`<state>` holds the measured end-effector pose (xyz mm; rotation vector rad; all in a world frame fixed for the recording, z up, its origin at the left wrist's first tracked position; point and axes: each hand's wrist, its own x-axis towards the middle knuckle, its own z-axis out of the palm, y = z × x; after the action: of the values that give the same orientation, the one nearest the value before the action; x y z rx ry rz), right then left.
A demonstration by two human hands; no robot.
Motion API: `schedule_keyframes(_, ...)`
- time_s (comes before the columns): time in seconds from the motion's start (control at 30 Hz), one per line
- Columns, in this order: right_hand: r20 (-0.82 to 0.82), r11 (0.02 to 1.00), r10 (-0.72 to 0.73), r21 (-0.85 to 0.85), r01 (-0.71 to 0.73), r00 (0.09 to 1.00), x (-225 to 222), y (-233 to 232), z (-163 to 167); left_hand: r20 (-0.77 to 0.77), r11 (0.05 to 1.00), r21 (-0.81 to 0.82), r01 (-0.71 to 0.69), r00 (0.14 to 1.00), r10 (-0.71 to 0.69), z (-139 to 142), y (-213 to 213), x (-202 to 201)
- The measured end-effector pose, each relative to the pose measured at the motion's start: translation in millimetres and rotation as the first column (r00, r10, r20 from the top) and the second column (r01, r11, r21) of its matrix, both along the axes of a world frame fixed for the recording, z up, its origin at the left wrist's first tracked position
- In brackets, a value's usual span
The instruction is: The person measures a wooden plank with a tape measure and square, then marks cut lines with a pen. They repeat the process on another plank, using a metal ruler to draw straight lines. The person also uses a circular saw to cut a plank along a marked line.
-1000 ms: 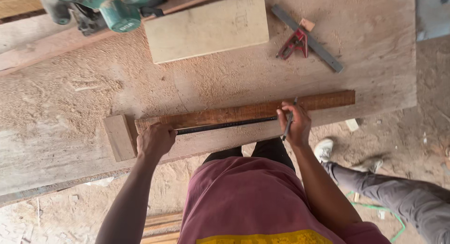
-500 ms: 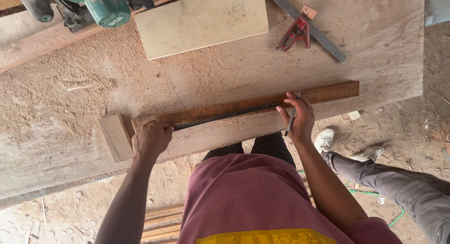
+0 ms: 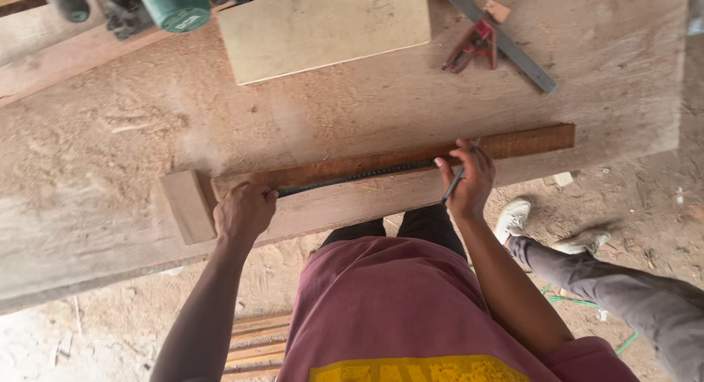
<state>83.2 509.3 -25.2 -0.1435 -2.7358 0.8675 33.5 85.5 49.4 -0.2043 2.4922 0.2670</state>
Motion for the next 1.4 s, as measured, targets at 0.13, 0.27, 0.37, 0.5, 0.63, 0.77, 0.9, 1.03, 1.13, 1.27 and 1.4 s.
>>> schedule_keyframes(0.13,0.113,0.987,-0.159,0.056,0.153,0.981,0.0,-4.5,-0.4,0.040,0.999,-0.004,-0.037,0.999,0.037,12.3,3.1,-6.2)
schedule_keyframes(0.27,0.201,0.980,-0.199,0.029,0.198,0.959,0.7,-12.3,0.4,0.066,0.995,-0.005,-0.104,0.992,0.104,19.5,1.2,-17.5)
schedule_keyframes(0.37,0.193,0.980,-0.178,-0.058,0.192,0.965,0.8,-14.8,-0.2,0.093,0.998,-0.045,-0.052,0.994,0.056,19.6,-6.1,-32.8)
schedule_keyframes(0.5,0.186,0.978,-0.150,-0.116,0.173,0.971,0.2,-10.9,-2.2,0.187,0.996,-0.081,-0.049,0.980,0.063,12.7,-21.6,-52.6)
schedule_keyframes(0.63,0.178,0.984,-0.142,-0.082,0.158,0.974,1.4,-7.6,-4.9,0.265,0.994,-0.098,-0.056,0.961,0.080,1.2,-41.1,-60.4)
schedule_keyframes(0.77,0.157,0.988,-0.113,-0.084,0.127,0.981,2.2,-4.1,-6.7,0.200,0.984,-0.152,-0.097,0.972,0.127,-10.0,-55.4,-53.7)
schedule_keyframes(0.9,0.157,0.992,-0.118,-0.016,0.122,0.981,0.3,-1.4,-6.9,0.255,0.980,-0.161,-0.117,0.954,0.156,-15.7,-59.2,-49.0)
schedule_keyframes(1.03,0.194,0.990,-0.143,0.043,0.137,0.971,-1.4,-2.2,-2.9,0.248,0.962,-0.221,-0.160,0.945,0.214,-15.5,-51.2,-52.5)
schedule_keyframes(1.13,0.254,0.980,-0.190,0.112,0.166,0.948,-2.1,-3.7,1.2,0.192,0.962,-0.240,-0.131,0.965,0.179,-12.0,-44.5,-54.6)
schedule_keyframes(1.27,0.296,0.975,-0.187,0.171,0.140,0.937,-2.0,-3.7,7.2,0.122,0.960,-0.215,-0.180,0.970,0.209,-4.5,-41.9,-50.4)
schedule_keyframes(1.4,0.287,0.968,-0.178,0.222,0.116,0.941,-2.5,-4.0,9.5,0.013,0.955,-0.188,-0.232,0.971,0.238,-1.0,-40.6,-41.9)
